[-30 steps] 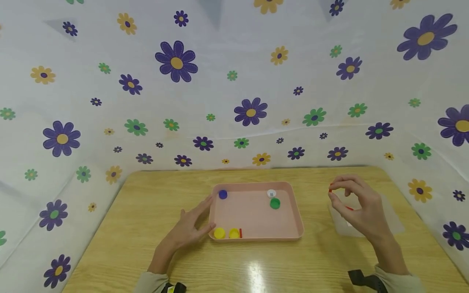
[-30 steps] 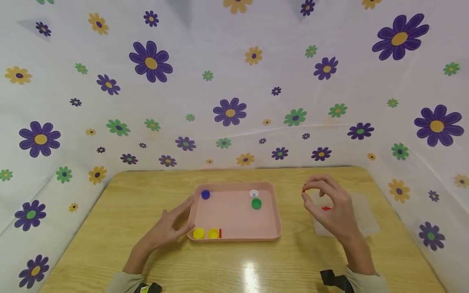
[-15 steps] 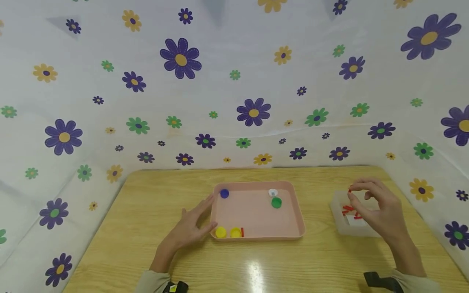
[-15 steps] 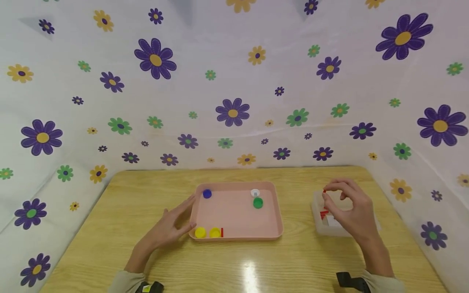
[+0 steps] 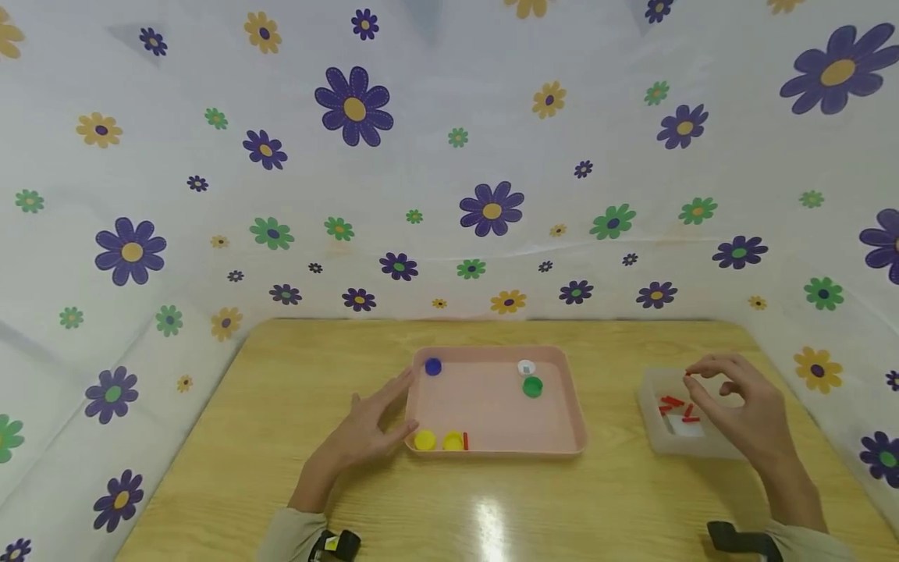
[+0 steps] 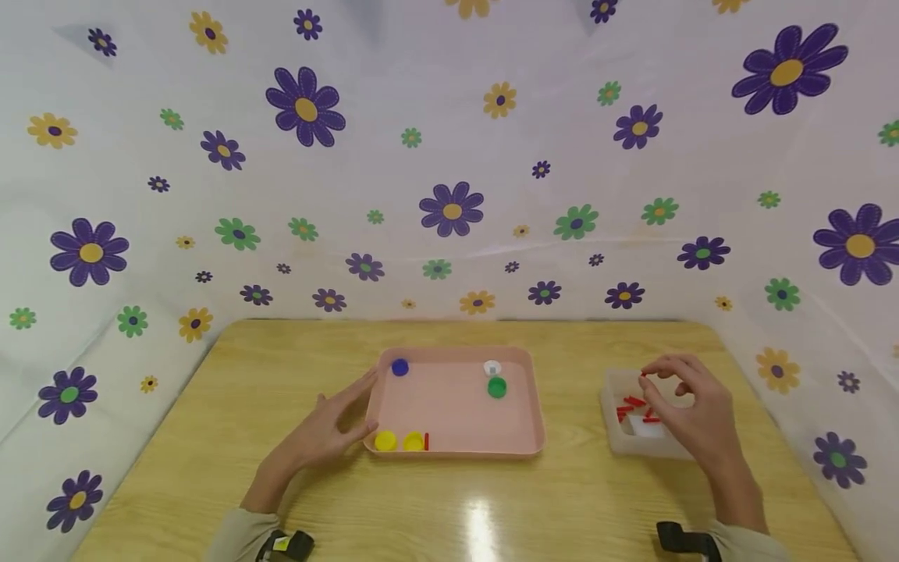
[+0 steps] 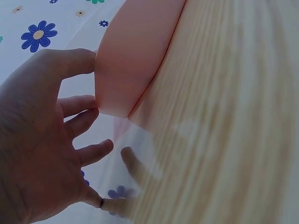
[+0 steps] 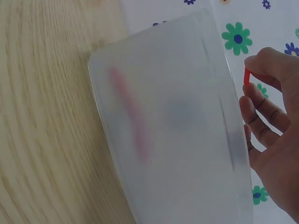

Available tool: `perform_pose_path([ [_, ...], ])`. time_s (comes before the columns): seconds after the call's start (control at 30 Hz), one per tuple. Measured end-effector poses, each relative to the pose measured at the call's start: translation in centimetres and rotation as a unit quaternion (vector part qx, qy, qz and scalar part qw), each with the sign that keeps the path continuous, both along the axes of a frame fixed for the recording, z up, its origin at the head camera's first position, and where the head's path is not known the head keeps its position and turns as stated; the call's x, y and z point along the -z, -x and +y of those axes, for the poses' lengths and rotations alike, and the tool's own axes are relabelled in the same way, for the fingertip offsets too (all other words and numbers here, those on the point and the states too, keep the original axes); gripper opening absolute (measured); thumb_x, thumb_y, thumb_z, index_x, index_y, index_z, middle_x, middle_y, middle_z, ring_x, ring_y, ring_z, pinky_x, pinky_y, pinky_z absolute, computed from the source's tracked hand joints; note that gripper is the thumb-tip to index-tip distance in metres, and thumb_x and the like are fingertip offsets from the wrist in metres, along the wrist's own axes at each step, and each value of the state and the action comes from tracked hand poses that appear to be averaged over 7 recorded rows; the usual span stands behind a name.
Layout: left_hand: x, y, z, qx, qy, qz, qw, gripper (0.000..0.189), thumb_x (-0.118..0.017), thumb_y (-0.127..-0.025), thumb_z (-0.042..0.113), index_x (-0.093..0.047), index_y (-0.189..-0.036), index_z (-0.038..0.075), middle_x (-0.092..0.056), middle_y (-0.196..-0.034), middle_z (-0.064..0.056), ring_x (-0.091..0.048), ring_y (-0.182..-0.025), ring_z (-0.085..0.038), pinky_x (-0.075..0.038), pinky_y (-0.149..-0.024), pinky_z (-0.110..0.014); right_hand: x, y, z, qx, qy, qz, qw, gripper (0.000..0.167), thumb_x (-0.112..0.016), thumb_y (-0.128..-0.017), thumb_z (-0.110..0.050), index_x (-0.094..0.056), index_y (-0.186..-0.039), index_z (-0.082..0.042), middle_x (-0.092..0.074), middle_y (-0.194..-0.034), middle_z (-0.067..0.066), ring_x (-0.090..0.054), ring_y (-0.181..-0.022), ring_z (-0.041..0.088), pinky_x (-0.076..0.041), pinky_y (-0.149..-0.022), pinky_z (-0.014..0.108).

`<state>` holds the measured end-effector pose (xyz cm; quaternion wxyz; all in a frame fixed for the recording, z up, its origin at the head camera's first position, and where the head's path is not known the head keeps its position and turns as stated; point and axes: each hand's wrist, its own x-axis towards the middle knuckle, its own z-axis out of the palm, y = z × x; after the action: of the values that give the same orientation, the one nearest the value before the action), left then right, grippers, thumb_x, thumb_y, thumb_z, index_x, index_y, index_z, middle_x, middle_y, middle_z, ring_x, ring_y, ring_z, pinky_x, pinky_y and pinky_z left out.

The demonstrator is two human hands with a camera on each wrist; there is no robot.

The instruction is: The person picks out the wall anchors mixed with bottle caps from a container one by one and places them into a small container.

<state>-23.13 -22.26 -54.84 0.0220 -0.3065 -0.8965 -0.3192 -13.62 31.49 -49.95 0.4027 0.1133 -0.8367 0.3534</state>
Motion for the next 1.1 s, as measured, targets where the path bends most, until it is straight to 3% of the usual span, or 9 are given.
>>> perform_pose_path([
  [0.53, -0.1, 0.2, 0.0, 0.003, -0.003, 0.005, 1.0000, 0.081, -0.064, -0.097, 0.050, -0.028, -0.164, 0.022, -0.026, -0.167, 0.001, -0.032, -0.149, -0.040, 0.002, -0.102, -0.088, 1.1, -0.5, 1.4, 0.020, -0.023, -0.064, 0.9975, 0.023, -0.081, -0.080, 0.006, -0.075, -0.097, -0.007, -0.067, -0.095, -0.001, -0.054, -0.086, 0.000, -0.041, -0.067, 0.009],
  [1.1, -0.2, 0.0, 0.4, -0.001, 0.002, 0.003, 1.0000, 0.081, -0.064, -0.097, 0.051, -0.027, -0.164, 0.024, -0.026, -0.167, 0.004, -0.032, -0.149, -0.040, 0.002, -0.101, -0.088, 1.5, -0.4, 1.9, 0.040, -0.038, -0.077, 0.9955, 0.019, -0.083, -0.081, 0.002, -0.076, -0.095, -0.009, -0.066, -0.095, 0.006, -0.048, -0.086, -0.009, -0.041, -0.067, 0.009],
])
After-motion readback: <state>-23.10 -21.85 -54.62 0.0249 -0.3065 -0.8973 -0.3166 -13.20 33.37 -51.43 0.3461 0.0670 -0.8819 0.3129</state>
